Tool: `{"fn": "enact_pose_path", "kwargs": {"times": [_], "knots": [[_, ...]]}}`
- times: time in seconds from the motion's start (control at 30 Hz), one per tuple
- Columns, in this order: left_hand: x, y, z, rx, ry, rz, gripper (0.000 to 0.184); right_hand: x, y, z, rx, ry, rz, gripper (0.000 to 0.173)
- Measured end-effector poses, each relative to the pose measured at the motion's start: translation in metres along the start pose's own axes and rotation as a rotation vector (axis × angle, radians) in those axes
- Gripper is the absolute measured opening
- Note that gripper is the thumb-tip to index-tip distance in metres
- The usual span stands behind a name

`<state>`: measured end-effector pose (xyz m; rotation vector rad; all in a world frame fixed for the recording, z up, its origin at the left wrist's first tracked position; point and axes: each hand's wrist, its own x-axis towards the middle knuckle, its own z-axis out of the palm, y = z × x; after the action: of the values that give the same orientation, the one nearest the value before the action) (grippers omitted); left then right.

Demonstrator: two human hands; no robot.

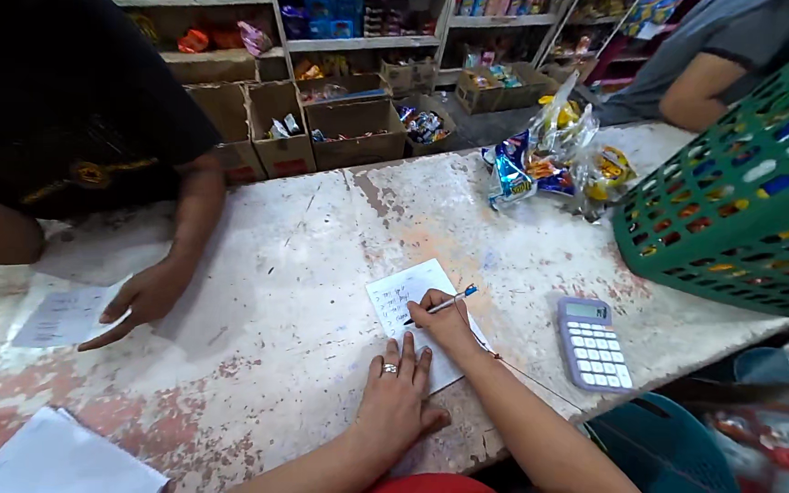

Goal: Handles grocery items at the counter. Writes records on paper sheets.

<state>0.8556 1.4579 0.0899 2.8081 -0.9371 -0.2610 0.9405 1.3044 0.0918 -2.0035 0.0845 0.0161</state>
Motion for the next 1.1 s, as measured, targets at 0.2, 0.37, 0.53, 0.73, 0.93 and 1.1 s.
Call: {"fn": "enact_pose_path", "kwargs": {"times": [0.2, 0.37, 0.53, 0.73, 0.93, 1.1], "knots": [[0.001, -0.003, 0.008, -0.038, 0.093, 0.039, 0.091, -0.002, -0.002, 0.001, -0.095, -0.031, -0.013, 0.027], [0.0, -0.004, 0.009, -0.043, 0.091, 0.042, 0.095, 0.001, 0.001, 0.003, -0.122, 0.037, -0.011, 0.027], [0.001, -0.005, 0.01, -0.023, 0.098, 0.048, 0.095, 0.0, -0.001, 0.001, -0.133, -0.001, -0.024, 0.028], [0.003, -0.008, 0.01, -0.028, 0.092, 0.06, 0.094, -0.001, -0.003, 0.0, -0.101, 0.024, 0.016, 0.029], [0.004, -0.009, 0.012, -0.048, 0.092, 0.074, 0.096, 0.001, 0.003, 0.003, -0.081, 0.06, -0.02, 0.03], [0.003, -0.01, 0.014, -0.051, 0.104, 0.088, 0.096, 0.0, 0.002, -0.001, -0.066, 0.016, -0.024, 0.029]]}}
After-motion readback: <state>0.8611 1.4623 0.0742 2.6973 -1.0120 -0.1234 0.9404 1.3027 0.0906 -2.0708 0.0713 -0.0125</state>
